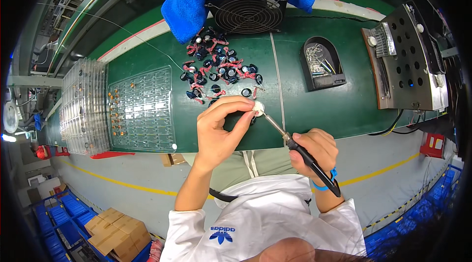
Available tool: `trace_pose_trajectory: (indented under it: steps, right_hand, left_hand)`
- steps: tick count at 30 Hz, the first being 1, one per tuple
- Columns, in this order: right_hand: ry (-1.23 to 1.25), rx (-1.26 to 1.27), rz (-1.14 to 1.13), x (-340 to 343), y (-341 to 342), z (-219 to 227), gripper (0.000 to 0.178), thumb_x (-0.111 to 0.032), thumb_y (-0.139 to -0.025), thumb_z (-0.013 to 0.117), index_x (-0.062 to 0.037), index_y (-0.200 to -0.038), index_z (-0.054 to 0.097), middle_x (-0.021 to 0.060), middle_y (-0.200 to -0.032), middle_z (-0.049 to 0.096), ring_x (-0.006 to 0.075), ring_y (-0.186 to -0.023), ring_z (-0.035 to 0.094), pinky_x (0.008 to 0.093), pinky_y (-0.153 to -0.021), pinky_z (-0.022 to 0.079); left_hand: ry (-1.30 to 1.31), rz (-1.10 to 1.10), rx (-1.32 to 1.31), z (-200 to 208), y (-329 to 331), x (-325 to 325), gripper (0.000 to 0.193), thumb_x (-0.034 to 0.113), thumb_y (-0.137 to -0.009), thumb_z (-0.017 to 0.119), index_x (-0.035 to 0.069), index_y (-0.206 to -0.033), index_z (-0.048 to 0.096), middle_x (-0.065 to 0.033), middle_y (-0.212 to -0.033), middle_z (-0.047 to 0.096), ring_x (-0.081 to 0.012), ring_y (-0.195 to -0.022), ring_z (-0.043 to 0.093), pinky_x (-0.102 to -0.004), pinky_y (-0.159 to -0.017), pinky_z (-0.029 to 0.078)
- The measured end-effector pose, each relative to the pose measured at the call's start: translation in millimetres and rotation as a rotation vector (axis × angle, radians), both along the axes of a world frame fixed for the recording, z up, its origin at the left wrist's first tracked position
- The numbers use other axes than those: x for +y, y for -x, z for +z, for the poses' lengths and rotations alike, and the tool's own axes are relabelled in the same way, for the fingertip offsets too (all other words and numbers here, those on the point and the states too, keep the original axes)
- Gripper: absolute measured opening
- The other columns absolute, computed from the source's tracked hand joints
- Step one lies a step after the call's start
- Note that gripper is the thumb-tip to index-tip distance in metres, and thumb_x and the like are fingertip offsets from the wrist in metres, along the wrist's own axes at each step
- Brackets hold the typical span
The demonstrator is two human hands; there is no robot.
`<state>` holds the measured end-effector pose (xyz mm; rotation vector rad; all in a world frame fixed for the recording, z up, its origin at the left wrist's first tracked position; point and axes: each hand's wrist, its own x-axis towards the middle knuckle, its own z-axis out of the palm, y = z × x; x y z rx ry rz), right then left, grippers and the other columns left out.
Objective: Soldering small electronic components onto a circular circuit base at a workbench.
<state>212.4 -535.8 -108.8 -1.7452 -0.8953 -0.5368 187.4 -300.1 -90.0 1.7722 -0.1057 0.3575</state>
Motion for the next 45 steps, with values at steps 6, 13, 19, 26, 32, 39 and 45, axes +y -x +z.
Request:
trace_pose_trajectory:
  steps: [6,13,19,26,32,39,45]
  right_hand:
    - [-0.022,0.024,-0.021,-1.1,0.3,0.8,0.031,-0.024,-0.090,0.076,0.0064,-0.091,0.070,0.0102,-0.066,0.063,0.0244,-0.052,0.060,0.0332,-0.050,0.049]
    - [-0.019,-0.012,0.037,-3.9,-0.6,-0.4,0.030,-0.013,-0.081,0.082,0.0030,-0.104,0.072,0.0104,-0.074,0.070,0.0220,-0.052,0.060,0.0304,-0.047,0.045]
    - [0.016,-0.010,0.037,-2.7,-2.7,-1.5,0.033,-0.011,-0.076,0.085,0.0025,-0.104,0.073,0.0107,-0.075,0.071,0.0219,-0.052,0.060,0.0305,-0.047,0.044]
    - [0.025,-0.012,0.041,-0.7,-4.3,2.1,0.033,-0.012,-0.075,0.085,0.0024,-0.103,0.074,0.0104,-0.074,0.071,0.0214,-0.053,0.060,0.0300,-0.047,0.043]
    - [0.014,-0.007,0.046,-0.3,-1.3,2.0,0.033,-0.012,-0.076,0.085,0.0026,-0.103,0.074,0.0097,-0.074,0.071,0.0212,-0.052,0.061,0.0299,-0.047,0.043]
    - [0.015,-0.020,0.042,-3.7,-1.1,0.2,0.032,-0.015,-0.080,0.085,0.0030,-0.104,0.074,0.0097,-0.074,0.071,0.0214,-0.052,0.060,0.0302,-0.047,0.043]
    - [-0.028,0.008,-0.003,-6.8,-3.8,-2.6,0.036,-0.029,-0.091,0.078,0.0046,-0.103,0.071,0.0101,-0.070,0.068,0.0227,-0.054,0.062,0.0325,-0.050,0.048]
  left_hand:
    - [0.009,0.004,0.016,2.5,-1.0,-1.3,0.022,-0.017,-0.085,0.071,-0.008,-0.105,0.071,-0.0165,-0.111,0.071,-0.0228,-0.105,0.069,-0.0335,-0.093,0.057]
    - [-0.014,-0.002,-0.024,0.5,1.7,-2.0,0.027,-0.017,-0.085,0.071,-0.007,-0.110,0.069,-0.0162,-0.110,0.073,-0.0237,-0.106,0.069,-0.0343,-0.094,0.056]
    - [-0.075,0.012,-0.060,-3.5,-1.3,-3.1,0.029,-0.017,-0.082,0.071,-0.006,-0.109,0.070,-0.0159,-0.109,0.073,-0.0245,-0.105,0.070,-0.0352,-0.094,0.055]
    - [-0.154,0.045,-0.103,4.5,-3.3,-3.6,0.028,-0.017,-0.081,0.072,-0.005,-0.107,0.071,-0.0150,-0.106,0.074,-0.0244,-0.103,0.071,-0.0349,-0.093,0.056]
    - [-0.181,0.053,-0.122,2.9,-0.5,-4.1,0.029,-0.017,-0.080,0.072,-0.005,-0.106,0.071,-0.0147,-0.105,0.075,-0.0244,-0.102,0.071,-0.0345,-0.092,0.056]
    - [-0.204,0.062,-0.127,3.2,-0.6,-8.1,0.028,-0.017,-0.080,0.072,-0.004,-0.105,0.071,-0.0142,-0.104,0.075,-0.0240,-0.101,0.071,-0.0339,-0.091,0.056]
    - [-0.206,0.056,-0.143,2.5,-9.5,-8.1,0.029,-0.016,-0.079,0.072,-0.004,-0.105,0.072,-0.0142,-0.104,0.075,-0.0240,-0.100,0.071,-0.0334,-0.089,0.056]
